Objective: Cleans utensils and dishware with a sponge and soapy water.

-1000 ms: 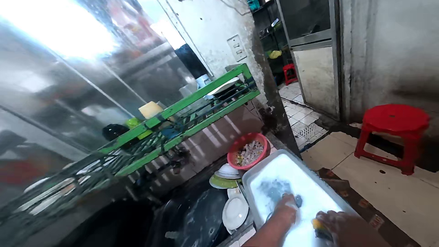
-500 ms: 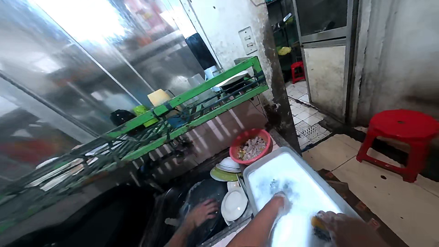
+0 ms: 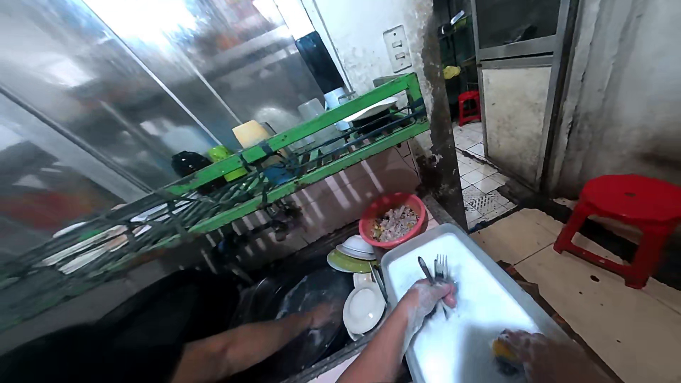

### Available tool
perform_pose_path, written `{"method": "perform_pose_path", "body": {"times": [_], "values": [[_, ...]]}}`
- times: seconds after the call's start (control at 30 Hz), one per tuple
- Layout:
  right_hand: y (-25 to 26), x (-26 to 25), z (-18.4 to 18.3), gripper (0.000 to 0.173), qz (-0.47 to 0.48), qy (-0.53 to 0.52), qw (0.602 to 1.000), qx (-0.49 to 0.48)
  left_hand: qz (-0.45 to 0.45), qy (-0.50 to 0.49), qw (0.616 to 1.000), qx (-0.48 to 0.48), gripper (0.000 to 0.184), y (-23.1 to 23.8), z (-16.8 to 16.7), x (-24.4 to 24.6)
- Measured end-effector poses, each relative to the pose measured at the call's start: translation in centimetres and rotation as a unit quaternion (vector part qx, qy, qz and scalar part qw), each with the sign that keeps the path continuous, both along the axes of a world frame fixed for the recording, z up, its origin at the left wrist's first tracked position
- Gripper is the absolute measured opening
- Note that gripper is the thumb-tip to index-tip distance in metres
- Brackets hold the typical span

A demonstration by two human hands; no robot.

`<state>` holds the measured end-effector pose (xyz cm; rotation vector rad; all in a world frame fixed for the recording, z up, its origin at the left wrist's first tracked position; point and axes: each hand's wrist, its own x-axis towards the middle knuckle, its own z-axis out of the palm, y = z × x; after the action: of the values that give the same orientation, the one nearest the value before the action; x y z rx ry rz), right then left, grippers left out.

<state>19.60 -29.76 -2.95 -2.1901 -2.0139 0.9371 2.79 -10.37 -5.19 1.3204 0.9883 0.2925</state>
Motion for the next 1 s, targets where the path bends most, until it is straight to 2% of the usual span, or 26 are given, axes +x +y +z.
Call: {"method": "perform_pose_path", "body": {"times": [0.07, 0.17, 0.23, 0.3, 0.33, 0.37, 0.4, 0.43, 0.47, 0.53, 0.6, 0.67, 0.7, 0.77, 0.93, 1.0], "values": [[0.1, 0.0, -0.3, 0.050, -0.010, -0.011, 1.000, -0.001, 0.036, -0.029, 0.999, -0.013, 0.025, 0.6, -0.5, 0.1], [-0.4, 0.3, -1.2, 0.050, -0.023, 0.004, 0.997, 0.074, 0.168, -0.156, 0.970, -0.077, 0.023, 2.0, -0.1, -0.4], [-0.5, 0.8, -1.5, 0.051, -0.051, 0.065, 0.989, 0.127, 0.260, -0.237, 0.928, -0.118, 0.020, 2.8, 1.0, -0.9], [0.1, 1.1, -0.9, 0.047, -0.122, 0.183, 0.962, 0.159, 0.311, -0.301, 0.889, -0.150, 0.024, 3.0, 2.2, -1.3], [0.6, 1.0, -0.3, 0.045, -0.162, 0.246, 0.939, 0.179, 0.333, -0.332, 0.868, -0.162, 0.025, 2.9, 2.7, -1.2], [1.2, 0.8, 0.2, 0.052, -0.213, 0.313, 0.908, 0.182, 0.349, -0.364, 0.846, -0.170, 0.027, 2.6, 3.2, -1.1], [1.9, 0.4, 0.6, 0.065, -0.282, 0.393, 0.860, 0.162, 0.366, -0.396, 0.824, -0.175, 0.028, 2.2, 3.7, -0.9], [2.7, -0.2, 0.6, 0.077, -0.342, 0.484, 0.790, 0.158, 0.375, -0.426, 0.804, -0.176, 0.027, 1.9, 3.9, -0.5], [3.6, -0.9, 0.4, 0.078, -0.373, 0.562, 0.719, 0.166, 0.379, -0.448, 0.791, -0.173, 0.025, 1.4, 4.1, -0.2], [5.6, -2.6, 0.2, 0.068, -0.382, 0.664, 0.618, 0.175, 0.372, -0.468, 0.785, -0.164, 0.023, 0.2, 4.5, 0.3], [7.5, -4.0, 0.2, 0.056, -0.375, 0.707, 0.569, 0.186, 0.361, -0.467, 0.790, -0.169, 0.024, -1.1, 4.4, 0.6], [9.1, -4.5, -0.2, 0.047, -0.368, 0.739, 0.527, 0.203, 0.330, -0.446, 0.814, -0.170, 0.023, -2.1, 3.8, 0.6], [9.6, -4.6, -0.1, 0.040, -0.379, 0.739, 0.519, 0.202, 0.312, -0.432, 0.831, -0.158, 0.023, -2.6, 3.5, 0.4], [10.1, -4.3, -0.1, 0.038, -0.409, 0.724, 0.522, 0.190, 0.300, -0.410, 0.851, -0.132, 0.027, -2.9, 3.5, -0.4], [10.0, -2.9, -1.1, 0.043, -0.416, 0.726, 0.513, 0.191, 0.375, -0.439, 0.807, -0.121, 0.030, -0.2, 5.2, -3.8], [9.8, -2.1, -0.7, 0.045, -0.416, 0.719, 0.524, 0.187, 0.391, -0.422, 0.813, -0.087, 0.033, 1.1, 5.9, -5.2]]}}
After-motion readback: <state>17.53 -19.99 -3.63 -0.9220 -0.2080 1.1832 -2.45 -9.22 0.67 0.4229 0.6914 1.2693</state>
